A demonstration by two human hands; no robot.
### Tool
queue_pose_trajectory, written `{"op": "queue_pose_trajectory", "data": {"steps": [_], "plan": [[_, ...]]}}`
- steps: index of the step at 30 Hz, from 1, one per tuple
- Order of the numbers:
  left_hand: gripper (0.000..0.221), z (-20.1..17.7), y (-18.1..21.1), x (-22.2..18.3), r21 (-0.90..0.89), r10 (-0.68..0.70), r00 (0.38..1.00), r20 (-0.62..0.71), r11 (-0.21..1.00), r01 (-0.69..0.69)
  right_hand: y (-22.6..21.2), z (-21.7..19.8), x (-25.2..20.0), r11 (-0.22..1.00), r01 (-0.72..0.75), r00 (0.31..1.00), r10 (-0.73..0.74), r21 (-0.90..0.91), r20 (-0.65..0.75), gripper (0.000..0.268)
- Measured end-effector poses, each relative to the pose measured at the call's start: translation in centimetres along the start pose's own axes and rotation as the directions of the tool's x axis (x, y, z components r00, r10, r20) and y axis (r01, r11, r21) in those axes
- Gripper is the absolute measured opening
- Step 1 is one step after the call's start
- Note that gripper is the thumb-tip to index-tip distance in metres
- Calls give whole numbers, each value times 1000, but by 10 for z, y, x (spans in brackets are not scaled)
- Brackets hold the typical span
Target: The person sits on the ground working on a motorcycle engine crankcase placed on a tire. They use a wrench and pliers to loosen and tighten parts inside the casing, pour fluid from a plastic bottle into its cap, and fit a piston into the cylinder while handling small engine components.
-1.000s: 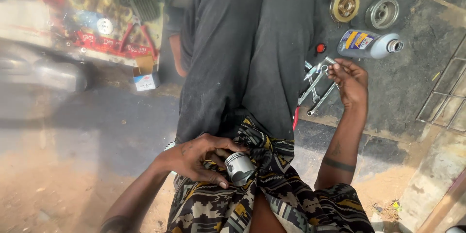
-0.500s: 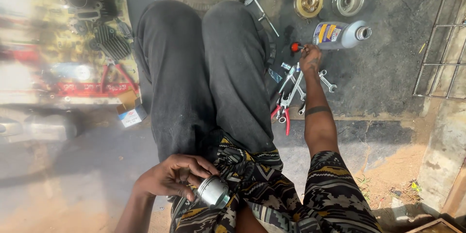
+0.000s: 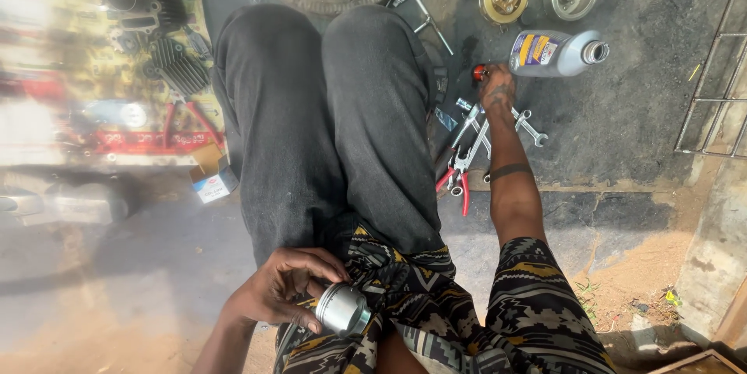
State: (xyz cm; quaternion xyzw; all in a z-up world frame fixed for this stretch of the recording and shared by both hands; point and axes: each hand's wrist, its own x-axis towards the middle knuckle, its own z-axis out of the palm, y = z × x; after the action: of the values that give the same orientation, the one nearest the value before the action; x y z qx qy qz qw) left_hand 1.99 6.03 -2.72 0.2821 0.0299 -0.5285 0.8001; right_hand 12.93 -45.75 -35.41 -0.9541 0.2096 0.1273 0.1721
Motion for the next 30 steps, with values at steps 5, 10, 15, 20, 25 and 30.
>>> {"op": "queue_pose_trajectory", "data": {"steps": [5, 10, 15, 20, 25, 30], "plan": [[53, 17, 12, 22, 52, 109, 988, -114, 993, -104, 4, -5, 0, 998, 19, 1000, -20, 60, 16, 26], [54, 44, 60, 78, 562, 517, 854, 59, 690, -456, -5, -6, -1, 995, -78, 997, 78, 57, 11, 26], [53, 52, 92, 114, 777, 655, 728, 200, 347, -525, -3, 0, 5, 993, -113, 994, 113, 16, -2, 27], [53, 52, 107, 125, 852, 655, 715, 243, 208, -480, -13, -6, 4, 983, -185, 982, 186, -3, 25, 31], [51, 46, 110, 129, 928, 691, 700, 177, 121, -354, -16, -6, 7, 969, -244, 967, 246, -39, 61, 29], [54, 45, 106, 130, 959, 726, 675, 126, 85, -271, -12, -5, 6, 979, -204, 976, 205, -22, 67, 29]]}}
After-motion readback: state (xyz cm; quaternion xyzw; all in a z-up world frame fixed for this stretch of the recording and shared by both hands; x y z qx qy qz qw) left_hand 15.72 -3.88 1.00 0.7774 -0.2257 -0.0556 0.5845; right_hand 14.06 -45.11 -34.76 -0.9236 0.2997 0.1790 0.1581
